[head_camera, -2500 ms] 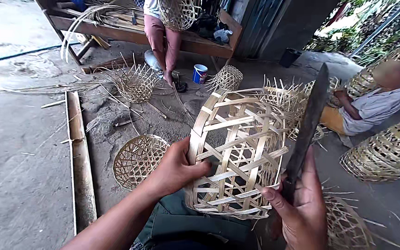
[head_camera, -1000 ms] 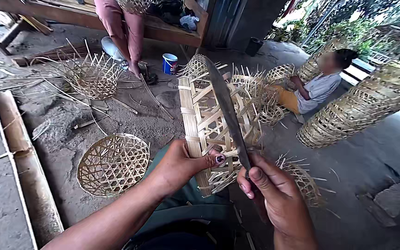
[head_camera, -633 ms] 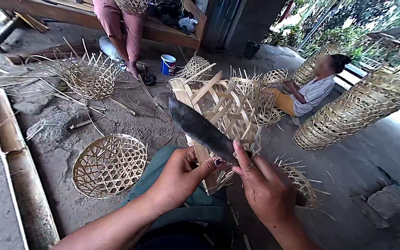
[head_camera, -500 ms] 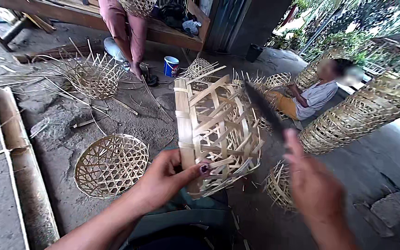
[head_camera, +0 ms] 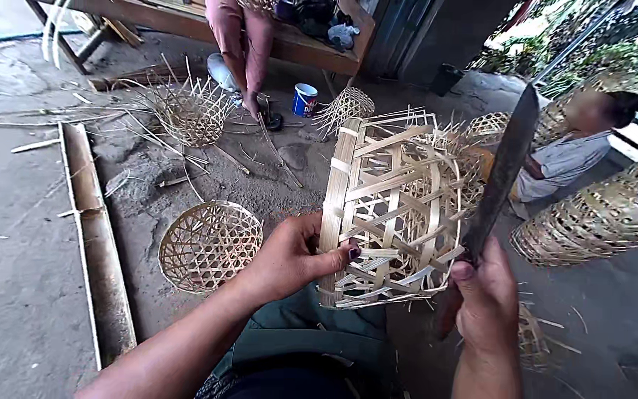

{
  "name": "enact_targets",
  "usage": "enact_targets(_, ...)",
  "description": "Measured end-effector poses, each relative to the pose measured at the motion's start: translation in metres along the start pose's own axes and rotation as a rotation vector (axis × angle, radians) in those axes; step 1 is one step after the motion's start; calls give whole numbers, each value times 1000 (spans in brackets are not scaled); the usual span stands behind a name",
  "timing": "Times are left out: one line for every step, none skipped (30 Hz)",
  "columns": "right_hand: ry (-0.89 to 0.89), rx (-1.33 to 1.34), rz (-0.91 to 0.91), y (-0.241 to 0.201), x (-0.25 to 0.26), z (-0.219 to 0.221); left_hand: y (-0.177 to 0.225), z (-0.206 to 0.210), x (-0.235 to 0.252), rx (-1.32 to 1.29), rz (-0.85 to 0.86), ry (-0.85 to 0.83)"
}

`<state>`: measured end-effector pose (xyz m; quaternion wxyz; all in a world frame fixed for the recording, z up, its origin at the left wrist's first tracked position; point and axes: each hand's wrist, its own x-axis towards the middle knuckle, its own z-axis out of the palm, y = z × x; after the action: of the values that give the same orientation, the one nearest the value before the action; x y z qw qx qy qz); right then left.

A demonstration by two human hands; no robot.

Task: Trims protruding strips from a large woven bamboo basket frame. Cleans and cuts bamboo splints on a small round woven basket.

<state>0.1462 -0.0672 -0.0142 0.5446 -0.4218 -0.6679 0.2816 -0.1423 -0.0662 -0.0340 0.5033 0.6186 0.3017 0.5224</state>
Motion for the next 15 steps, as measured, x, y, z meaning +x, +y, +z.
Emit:
enact_targets(28,-1,3,2,3,10,-1,-1,-1,-12,3,22)
enact_targets(53,1,16,4,6,19,-1,-4,-3,-39,5,33)
enact_targets(67,12,30,6,10,25,-2,-7,-5,-75,7,33)
enact_targets(63,25,38,7,12,28,-3,-10,-7,-111,9,27)
enact_targets(54,37,43,7,14,30,-4,-12,-8,-137,12,23)
enact_targets(47,39,47,7,15,33,-6,-13,-8,-148,14,35)
enact_targets(43,38,52,7,15,35,-7,-14,-8,-142,10,62)
enact_targets(40,29,58,7,15,37,-8,-13,-8,-128,-4,109)
enact_targets(43,10,65,6,13,40,-10,-11,-7,-110,-27,167)
enact_targets(48,-16,77,6,10,44,-13,-11,-6,-96,-62,223)
enact_targets(53,-38,90,6,7,48,-16,-11,-4,-83,-94,266)
enact_targets(58,-61,96,6,4,51,-20,-13,-3,-63,-126,299)
enact_targets(61,-85,96,7,2,55,-23,-15,-1,-32,-158,329)
enact_targets(64,-104,95,7,0,58,-24,-16,1,3,-190,354)
enact_targets(65,-122,95,7,-1,60,-25,-16,2,40,-214,377)
